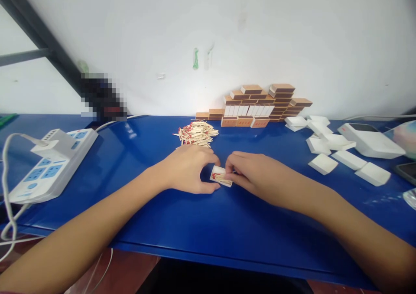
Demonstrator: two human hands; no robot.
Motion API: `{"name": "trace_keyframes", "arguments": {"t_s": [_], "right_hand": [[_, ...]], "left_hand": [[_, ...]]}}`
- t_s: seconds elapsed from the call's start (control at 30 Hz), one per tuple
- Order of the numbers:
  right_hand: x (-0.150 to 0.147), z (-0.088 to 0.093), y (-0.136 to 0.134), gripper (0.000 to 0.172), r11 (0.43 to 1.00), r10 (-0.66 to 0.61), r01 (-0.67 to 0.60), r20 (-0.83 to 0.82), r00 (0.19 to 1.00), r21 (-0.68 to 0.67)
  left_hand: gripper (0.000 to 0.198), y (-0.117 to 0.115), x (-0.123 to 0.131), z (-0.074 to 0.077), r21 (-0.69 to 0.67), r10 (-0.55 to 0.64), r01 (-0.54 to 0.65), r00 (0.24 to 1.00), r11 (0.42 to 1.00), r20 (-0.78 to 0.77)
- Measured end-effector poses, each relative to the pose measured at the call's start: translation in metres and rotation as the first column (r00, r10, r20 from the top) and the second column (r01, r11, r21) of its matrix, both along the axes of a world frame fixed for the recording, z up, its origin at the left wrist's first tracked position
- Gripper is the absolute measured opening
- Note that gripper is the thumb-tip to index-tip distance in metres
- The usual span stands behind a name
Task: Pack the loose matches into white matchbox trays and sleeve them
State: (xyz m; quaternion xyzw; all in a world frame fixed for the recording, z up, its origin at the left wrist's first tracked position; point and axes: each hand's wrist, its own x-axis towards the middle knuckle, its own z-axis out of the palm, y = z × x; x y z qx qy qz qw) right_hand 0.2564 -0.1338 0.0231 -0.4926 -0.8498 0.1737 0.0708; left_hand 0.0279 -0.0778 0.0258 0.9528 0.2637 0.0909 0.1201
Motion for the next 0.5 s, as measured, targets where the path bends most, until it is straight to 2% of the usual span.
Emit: {"name": "trace_keyframes", "arguments": {"t_s": [0.13, 0.27, 0.5], "right_hand": [[-0.001, 0.004, 0.003, 0.015, 0.999, 0.0, 0.003, -0.054, 0.999, 0.048], [0.012, 0.008, 0.013, 0.009, 0.992, -0.028, 0.037, -0.073, 0.997, 0.122], [0.024, -0.003, 0.023, 0.012, 0.999, 0.018, -0.021, -0.082, 0.996, -0.034]], "left_hand": [[0.028, -0.001, 0.001, 0.0, 0.015, 0.003, -0.003, 1.0, 1.0, 0.005], [0.031, -0.001, 0.0, 0.001, 0.004, 0.012, -0.012, 1.0, 1.0, -0.004], [0.031, -0.002, 0.0, 0.0, 0.008, 0.006, -0.006, 1.0, 1.0, -0.006]]}}
